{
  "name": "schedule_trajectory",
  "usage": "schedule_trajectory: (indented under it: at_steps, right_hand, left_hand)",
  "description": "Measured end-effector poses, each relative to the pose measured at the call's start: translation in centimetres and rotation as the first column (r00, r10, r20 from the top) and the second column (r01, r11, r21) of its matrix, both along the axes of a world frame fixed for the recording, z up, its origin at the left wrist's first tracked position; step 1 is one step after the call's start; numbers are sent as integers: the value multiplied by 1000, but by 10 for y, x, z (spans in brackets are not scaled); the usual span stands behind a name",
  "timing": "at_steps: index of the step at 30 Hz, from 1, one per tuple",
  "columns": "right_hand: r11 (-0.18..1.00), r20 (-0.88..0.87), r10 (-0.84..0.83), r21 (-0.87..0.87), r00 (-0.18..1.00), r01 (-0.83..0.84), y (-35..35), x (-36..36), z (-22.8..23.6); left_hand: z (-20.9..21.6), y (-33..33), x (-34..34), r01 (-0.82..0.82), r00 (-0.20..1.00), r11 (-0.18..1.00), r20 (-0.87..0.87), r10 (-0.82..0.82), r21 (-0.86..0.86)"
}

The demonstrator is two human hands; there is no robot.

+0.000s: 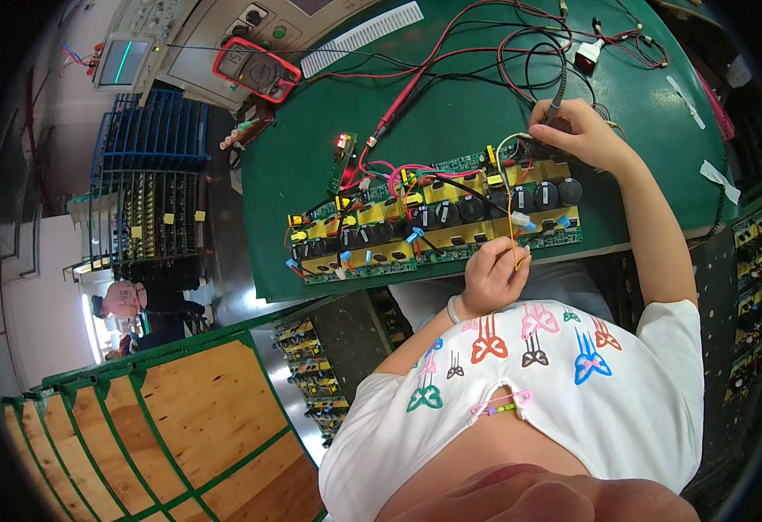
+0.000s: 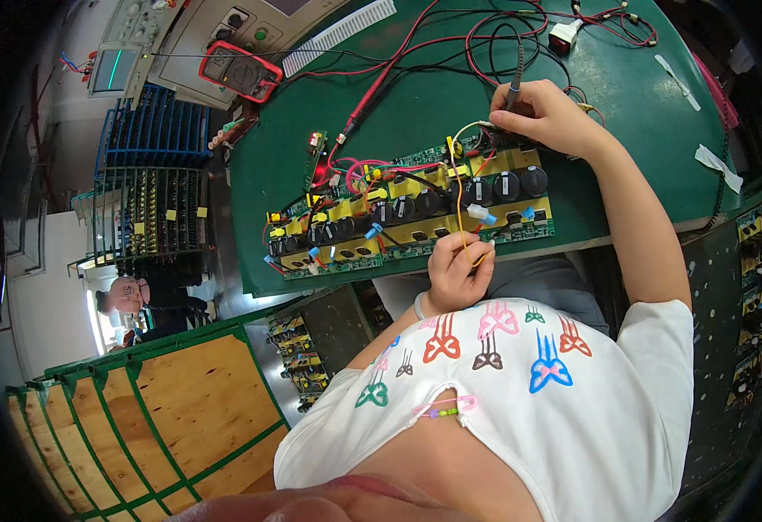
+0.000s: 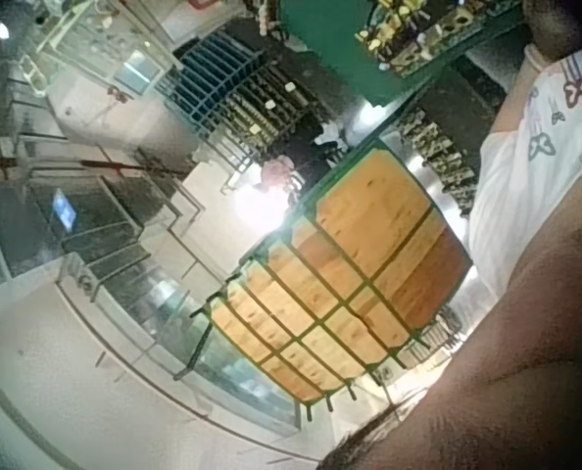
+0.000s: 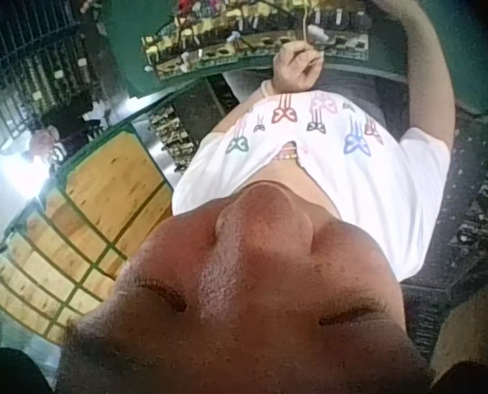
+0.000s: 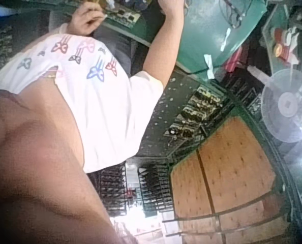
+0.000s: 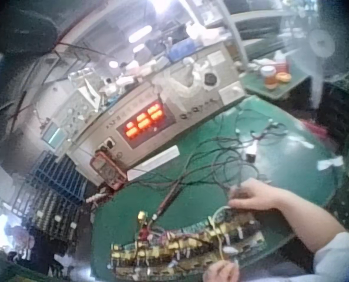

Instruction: Testing and inspecting electronic circuit boards using a multimeter and testing station.

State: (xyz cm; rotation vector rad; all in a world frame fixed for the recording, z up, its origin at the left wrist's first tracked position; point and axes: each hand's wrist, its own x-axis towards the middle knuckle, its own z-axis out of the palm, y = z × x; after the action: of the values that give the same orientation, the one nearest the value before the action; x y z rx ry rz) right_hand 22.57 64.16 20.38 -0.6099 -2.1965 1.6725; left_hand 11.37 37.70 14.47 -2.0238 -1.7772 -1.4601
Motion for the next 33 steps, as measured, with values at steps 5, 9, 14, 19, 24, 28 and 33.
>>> schedule_trajectory:
  at_steps: [5, 9, 14, 19, 24, 28, 33]
  right_hand:
    - [1000, -31, 12, 13, 999, -12, -1, -1, -1]
    - [999, 6, -22, 44, 1000, 22, -1, -1, -1]
    - [997, 24, -11, 72, 1000, 10, 0, -1, 2]
    - [997, -18, -28, 72, 999, 30, 0, -2, -1]
    - [999, 8, -26, 42, 1000, 26, 0, -2, -1]
    - [998, -7, -21, 53, 1000, 21, -1, -1, 2]
    - [995, -114, -91, -56, 989, 85, 6, 6, -7]
  left_hand:
    - [1, 0, 0, 5, 1000, 1000, -1, -5, -2]
    - [2, 0, 0, 10, 1000, 1000, 11, -10, -6]
    - [4, -1, 1, -3, 1000, 1000, 4, 3, -7]
    - [2, -2, 1, -2, 1000, 1000, 19, 3, -11]
    - [1, -2, 1, -3, 1000, 1000, 7, 3, -11]
    - [2, 0, 0, -3, 1000, 1000, -21, 3, 9]
    - [4, 1, 0, -11, 999, 1000, -39, 11, 14]
